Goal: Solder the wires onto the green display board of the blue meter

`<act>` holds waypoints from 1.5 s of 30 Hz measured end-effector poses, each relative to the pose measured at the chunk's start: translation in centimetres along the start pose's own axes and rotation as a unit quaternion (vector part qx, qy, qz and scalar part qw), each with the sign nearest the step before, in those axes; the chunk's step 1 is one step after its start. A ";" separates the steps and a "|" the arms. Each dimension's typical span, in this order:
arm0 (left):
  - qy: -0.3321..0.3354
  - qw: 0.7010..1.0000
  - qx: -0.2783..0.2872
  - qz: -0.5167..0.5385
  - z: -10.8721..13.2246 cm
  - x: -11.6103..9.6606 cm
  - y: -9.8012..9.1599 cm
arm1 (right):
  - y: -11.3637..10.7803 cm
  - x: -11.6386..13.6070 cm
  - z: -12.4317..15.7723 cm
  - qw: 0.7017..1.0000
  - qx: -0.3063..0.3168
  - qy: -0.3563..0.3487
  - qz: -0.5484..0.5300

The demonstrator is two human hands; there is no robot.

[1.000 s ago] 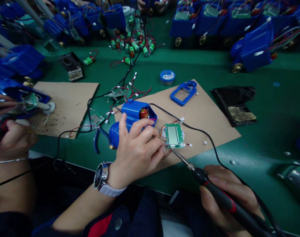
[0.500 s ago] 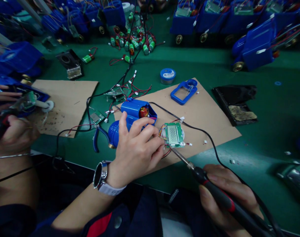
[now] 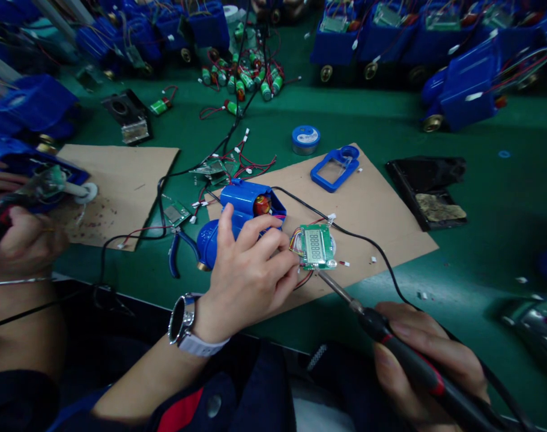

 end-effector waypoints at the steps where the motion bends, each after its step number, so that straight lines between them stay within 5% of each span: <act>1: 0.001 1.000 -0.003 0.001 0.0 0.0 0.0 | -0.2 -0.2 0.3 1.000 -0.005 0.004 -0.004; 4: 0.000 1.000 -0.004 0.004 0.0 0.0 -0.1 | -0.9 -0.8 0.8 0.998 -0.058 0.014 -0.014; 7: -0.002 1.000 0.005 0.007 0.0 0.0 -0.1 | -2.3 -1.6 0.5 0.981 -0.182 0.060 -0.041; 11: -0.002 1.000 0.007 0.016 -0.1 0.0 -0.2 | -5.2 -4.3 -0.3 0.915 -0.336 0.182 -0.128; 17: -0.009 0.998 0.017 0.059 -0.1 0.0 -0.6 | -10.4 -9.2 -1.3 0.801 -0.441 0.334 -0.226; 20: -0.016 0.992 -0.004 0.123 0.3 0.4 -1.7 | -12.0 -10.7 -1.8 0.774 -0.465 0.364 -0.230; 24: -0.047 0.990 -0.058 0.123 1.7 2.7 -2.8 | -12.7 -12.3 -3.2 0.780 -0.455 0.365 -0.227; 30: -0.123 0.989 -0.030 0.082 4.4 6.8 -1.3 | -13.3 -13.1 -4.8 0.786 -0.448 0.374 -0.201; 40: -0.164 0.982 -0.030 0.093 5.8 8.3 0.1 | -15.4 -14.2 -5.0 0.840 -0.416 0.333 -0.102; 45: -0.183 0.977 -0.022 0.105 5.7 8.6 0.0 | -15.7 -14.5 -9.0 0.896 -0.340 0.279 -0.062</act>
Point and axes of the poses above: each hand's wrist, its own z-axis away from the middle knuckle, its own y-axis out of the palm, x = y × z, the point moved 8 cm from there along -z, towards the middle knuckle, and after that the axes turned 4 degrees about -x, right-handed, at the moved point
